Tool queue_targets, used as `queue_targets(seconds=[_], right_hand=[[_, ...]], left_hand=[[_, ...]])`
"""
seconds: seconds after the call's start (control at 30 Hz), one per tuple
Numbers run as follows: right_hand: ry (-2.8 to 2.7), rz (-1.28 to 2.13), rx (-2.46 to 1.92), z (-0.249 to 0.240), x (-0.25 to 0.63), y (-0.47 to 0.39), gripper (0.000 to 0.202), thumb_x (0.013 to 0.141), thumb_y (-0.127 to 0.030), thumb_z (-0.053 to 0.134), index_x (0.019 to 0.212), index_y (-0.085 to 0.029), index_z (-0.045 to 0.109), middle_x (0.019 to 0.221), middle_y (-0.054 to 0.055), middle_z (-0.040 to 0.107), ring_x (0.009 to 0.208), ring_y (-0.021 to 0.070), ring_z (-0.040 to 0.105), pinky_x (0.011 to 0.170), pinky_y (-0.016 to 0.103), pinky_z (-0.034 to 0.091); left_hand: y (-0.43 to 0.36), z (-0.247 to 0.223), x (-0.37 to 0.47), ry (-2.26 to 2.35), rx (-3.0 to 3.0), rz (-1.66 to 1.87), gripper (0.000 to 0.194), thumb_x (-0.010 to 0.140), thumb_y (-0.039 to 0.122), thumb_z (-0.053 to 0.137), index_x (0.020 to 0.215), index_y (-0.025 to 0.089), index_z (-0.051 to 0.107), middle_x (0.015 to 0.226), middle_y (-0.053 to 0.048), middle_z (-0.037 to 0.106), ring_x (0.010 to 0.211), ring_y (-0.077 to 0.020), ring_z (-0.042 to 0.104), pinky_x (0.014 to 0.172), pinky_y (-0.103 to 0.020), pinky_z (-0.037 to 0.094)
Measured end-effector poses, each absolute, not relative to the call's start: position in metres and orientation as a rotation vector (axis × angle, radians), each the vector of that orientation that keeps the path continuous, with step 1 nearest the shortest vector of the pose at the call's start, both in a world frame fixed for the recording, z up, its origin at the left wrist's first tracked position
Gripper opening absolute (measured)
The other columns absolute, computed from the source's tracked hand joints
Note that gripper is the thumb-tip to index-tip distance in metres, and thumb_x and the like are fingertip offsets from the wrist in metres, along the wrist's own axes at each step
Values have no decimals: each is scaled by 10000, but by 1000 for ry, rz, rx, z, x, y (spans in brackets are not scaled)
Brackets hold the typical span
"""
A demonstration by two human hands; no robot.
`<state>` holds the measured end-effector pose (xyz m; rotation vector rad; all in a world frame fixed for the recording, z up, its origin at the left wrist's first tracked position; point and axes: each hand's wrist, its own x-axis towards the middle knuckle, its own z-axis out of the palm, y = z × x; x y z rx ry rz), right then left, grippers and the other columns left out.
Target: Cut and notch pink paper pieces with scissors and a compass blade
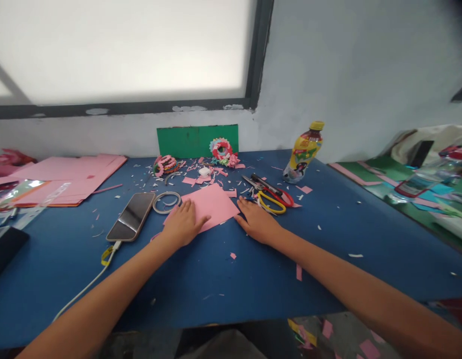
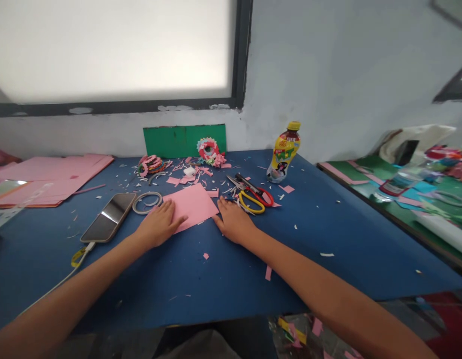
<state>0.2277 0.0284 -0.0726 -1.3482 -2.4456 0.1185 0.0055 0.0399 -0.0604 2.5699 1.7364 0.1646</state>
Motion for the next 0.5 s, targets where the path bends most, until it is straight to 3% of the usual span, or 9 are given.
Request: queue_targets(seconds=[0.07,0.13,0.2,0.3,0.4,0.5], right_hand=[[-2479,110,-1271,-65,219,24,501,887,-258,285,1335,-38,334,1397,186,300,1311,275,230,1058,508,221],[-2608,148,-1086,-61,209,25,499,873,-282,350,1348,-127,341,1425,83,285,1327,186,200,1095,365,204],[-2719,206,-954,-62,202,32,501,849,-358,421,1324,-203,387,1396,17,355,1298,133,276,1076,274,243],[-2704,229,-1045,-69,205,55,469,871,-352,368,1297,-163,425,1356,74,412,1269,178,340,1060,354,272],[-2552,190,-1211,-75,207,74,486,900,-259,252,1332,-56,344,1384,171,337,1301,232,270,1070,459,202],[-2549,223,-1147,-77,202,83,480,873,-338,362,1313,-150,398,1390,82,361,1300,189,278,1087,368,200]], left_hand=[[57,-57,2,1735,2589,217,686,887,497,254,1302,-46,307,1374,-284,297,1299,-352,239,1027,-491,217],[74,-55,2,1638,2645,252,570,901,422,314,1326,42,307,1417,-200,273,1322,-288,207,1053,-434,208],[89,-55,3,1552,2669,262,458,891,359,408,1286,128,382,1379,-140,360,1269,-262,322,1026,-443,272],[105,-57,4,1536,2639,300,359,860,315,506,1182,160,475,1228,-101,486,1068,-242,509,881,-468,425],[116,-54,3,1576,2563,293,318,858,300,513,1142,157,498,1153,-89,523,972,-212,551,806,-420,475],[130,-44,3,1624,2450,196,310,858,300,514,1129,150,504,1120,-85,540,938,-202,565,779,-402,488]])
